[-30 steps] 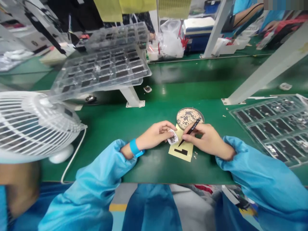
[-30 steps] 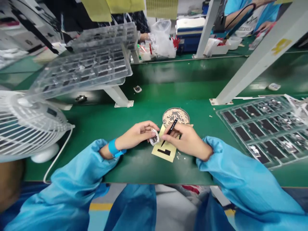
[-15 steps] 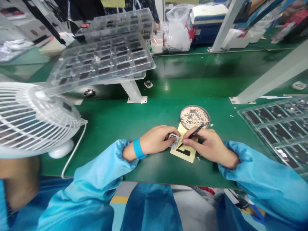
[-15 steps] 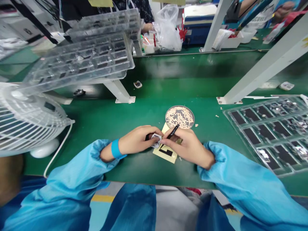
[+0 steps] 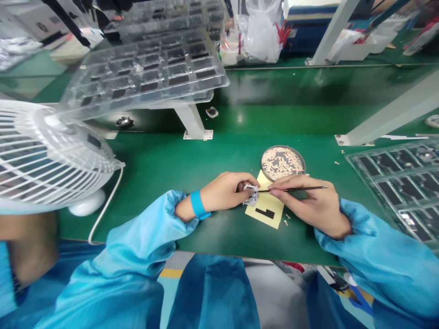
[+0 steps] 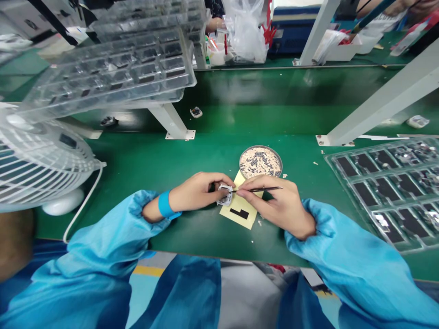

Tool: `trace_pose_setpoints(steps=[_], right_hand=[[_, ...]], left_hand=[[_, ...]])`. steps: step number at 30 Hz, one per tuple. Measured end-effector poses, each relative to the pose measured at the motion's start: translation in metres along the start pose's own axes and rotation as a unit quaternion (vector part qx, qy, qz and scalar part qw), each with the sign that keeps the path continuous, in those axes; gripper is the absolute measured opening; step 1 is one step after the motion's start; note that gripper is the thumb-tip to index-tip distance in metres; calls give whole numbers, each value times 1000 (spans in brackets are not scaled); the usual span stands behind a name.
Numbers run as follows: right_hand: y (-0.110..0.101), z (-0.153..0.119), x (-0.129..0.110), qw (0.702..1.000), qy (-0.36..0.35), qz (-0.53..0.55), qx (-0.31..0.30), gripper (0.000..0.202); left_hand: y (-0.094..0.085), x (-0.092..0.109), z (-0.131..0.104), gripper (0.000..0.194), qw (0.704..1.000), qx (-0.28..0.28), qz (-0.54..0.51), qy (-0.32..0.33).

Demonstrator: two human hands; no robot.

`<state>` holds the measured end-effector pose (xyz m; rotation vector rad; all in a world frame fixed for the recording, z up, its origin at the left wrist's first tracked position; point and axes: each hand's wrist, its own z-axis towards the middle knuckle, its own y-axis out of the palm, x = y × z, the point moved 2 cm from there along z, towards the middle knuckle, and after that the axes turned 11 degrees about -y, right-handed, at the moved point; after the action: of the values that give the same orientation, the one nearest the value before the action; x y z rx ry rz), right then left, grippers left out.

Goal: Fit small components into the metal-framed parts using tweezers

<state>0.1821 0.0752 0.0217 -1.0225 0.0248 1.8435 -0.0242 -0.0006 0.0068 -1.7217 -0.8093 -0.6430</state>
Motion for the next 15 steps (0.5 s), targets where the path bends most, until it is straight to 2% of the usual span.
trace_pose_setpoints(steps=[15], right_hand=[[0, -3, 2, 1000, 23, 1, 17, 17]], left_hand=[[1, -2, 1, 22, 1000, 2, -21, -2]])
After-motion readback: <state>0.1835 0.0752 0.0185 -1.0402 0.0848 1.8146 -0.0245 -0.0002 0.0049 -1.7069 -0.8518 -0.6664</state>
